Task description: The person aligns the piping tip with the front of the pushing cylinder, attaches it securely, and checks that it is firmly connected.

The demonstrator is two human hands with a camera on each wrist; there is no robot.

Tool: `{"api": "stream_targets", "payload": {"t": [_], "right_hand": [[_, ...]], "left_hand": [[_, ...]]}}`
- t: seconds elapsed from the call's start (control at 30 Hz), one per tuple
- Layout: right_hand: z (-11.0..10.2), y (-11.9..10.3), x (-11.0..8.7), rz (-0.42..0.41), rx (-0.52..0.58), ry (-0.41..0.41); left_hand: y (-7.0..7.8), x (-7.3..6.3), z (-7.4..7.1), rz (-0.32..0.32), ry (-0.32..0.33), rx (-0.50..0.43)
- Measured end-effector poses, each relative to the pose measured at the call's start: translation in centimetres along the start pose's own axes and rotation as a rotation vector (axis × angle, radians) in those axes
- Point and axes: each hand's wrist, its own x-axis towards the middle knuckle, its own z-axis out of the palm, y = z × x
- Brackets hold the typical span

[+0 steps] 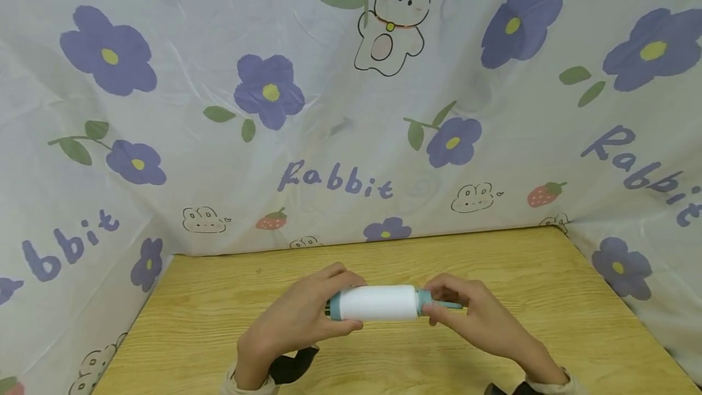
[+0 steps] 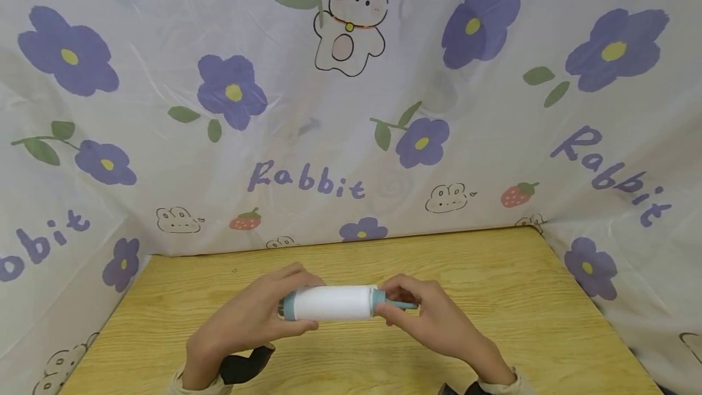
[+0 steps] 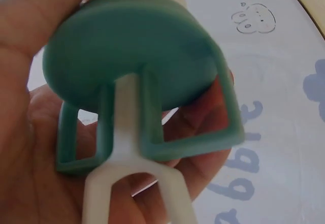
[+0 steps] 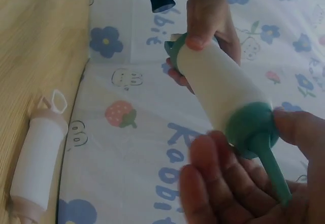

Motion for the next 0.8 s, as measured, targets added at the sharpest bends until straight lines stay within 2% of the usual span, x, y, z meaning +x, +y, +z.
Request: {"api": "stream_targets", "payload": {"t": [0.1,0.23,0.3,0.43,0.5,0.63,0.8], "right_hand": [[-0.4,0.0,0.1,0.055,0.026,-0.055],[-0.6,0.0,-0.1,-0.001,-0.047,-0.07],[-0.6,0.0,-0.1,-0.018,-0.041,-0.089],[-0.6,-0.1,0.0,0.009,-0.01,-0.139],[-0.8,-0.2,0.0,0.03,-0.024,-0.127],[-1.0,-0.4,-0.2,0.004,-0.063,-0.082],[-1.2,-0.1,-0.3,0.009,-0.013,-0.131]], "left_hand": [[0.1,0.1,0.1,-0.003,-0.003,0.003],[0.2,0.3,0.3,-0.016,-0.013,0.004],[0.2,0.3,0.4,-0.023,-0.022,-0.004],[0.4,0.3,0.3,-0.02,-0.041,-0.015],[0.5,0.3,0.3,-0.021,-0.039,-0.013],[0.6,0.4,0.3,-0.025,-0.034,-0.012],[0.7,0.3,0.4,-0.029,-0.062,-0.048]]}}
